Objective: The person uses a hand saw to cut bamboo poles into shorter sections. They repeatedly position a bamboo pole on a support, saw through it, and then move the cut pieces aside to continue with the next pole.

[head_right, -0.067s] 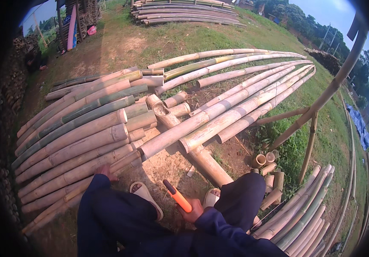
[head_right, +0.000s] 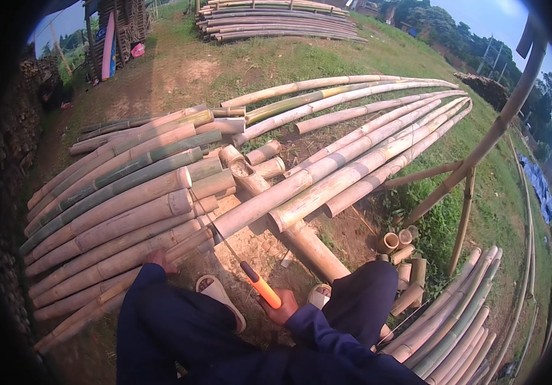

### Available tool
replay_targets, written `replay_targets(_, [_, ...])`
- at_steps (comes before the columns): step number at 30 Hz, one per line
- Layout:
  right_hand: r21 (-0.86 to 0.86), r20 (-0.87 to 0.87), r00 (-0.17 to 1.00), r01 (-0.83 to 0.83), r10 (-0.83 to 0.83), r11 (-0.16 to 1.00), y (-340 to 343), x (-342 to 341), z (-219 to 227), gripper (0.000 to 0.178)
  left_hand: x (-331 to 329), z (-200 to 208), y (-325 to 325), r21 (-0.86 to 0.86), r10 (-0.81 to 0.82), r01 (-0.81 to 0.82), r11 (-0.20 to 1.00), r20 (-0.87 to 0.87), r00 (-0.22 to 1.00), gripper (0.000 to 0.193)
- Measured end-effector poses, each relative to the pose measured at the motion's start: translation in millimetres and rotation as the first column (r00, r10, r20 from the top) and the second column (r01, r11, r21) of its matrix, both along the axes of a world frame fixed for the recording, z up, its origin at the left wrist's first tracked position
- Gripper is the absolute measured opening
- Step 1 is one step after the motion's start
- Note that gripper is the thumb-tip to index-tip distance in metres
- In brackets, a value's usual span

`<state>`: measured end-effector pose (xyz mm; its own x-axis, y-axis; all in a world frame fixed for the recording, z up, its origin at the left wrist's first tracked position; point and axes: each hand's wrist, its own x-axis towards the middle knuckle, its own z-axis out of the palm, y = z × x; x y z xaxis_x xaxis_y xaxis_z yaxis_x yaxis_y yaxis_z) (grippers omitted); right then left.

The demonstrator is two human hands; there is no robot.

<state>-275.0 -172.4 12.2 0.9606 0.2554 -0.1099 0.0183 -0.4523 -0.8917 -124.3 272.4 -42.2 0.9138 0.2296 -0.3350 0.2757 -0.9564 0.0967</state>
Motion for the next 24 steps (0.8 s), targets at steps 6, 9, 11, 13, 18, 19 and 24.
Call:
replay_targets(6, [0.196, 0.163, 0.985, 0.024, -0.057, 0.98, -13, -16, -3, 0.021, 4, -7, 1, 0.044, -0.031, 0.031, 0.999, -0.01, 0.999, 0.078])
replay_targets(9, [0.003, 0.034, 0.999, -0.025, 0.025, 1.0, -8, -1, -3, 0.021, 0, -8, 0, 0.049, -0.035, 0.033, 0.998, 0.04, 0.999, 0.08])
replay_targets(11, [0.02, 0.065, 0.998, -0.016, 0.015, 1.0, -4, 6, -2, 0.021, -1, -6, -1, 0.027, -0.025, 0.024, 0.999, 0.02, 0.999, 0.082])
replay_targets(13, [0.049, 0.104, 0.994, -0.026, 0.021, 0.998, -5, 3, 0, 0.016, 1, -5, -2, 0.017, -0.017, 0.017, 1.0, 0.02, 1.0, 0.082])
replay_targets(18, [0.18, 0.114, 0.993, 0.007, -0.028, 0.984, -17, -26, 11, 0.011, 3, -10, 0, 0.033, -0.011, 0.012, 0.999, -0.004, 1.0, 0.078])
replay_targets(19, [0.117, 0.058, 0.998, 0.02, -0.027, 0.993, -12, -22, 13, 0.012, 3, -10, 1, 0.051, -0.032, 0.031, 0.998, 0.01, 0.999, 0.078])
replay_targets(24, [0.19, -0.014, 0.996, 0.09, -0.089, 0.978, 2, 6, -9, 0.024, 7, -3, 3, 0.054, -0.028, 0.03, 0.998, -0.041, 0.999, 0.084])
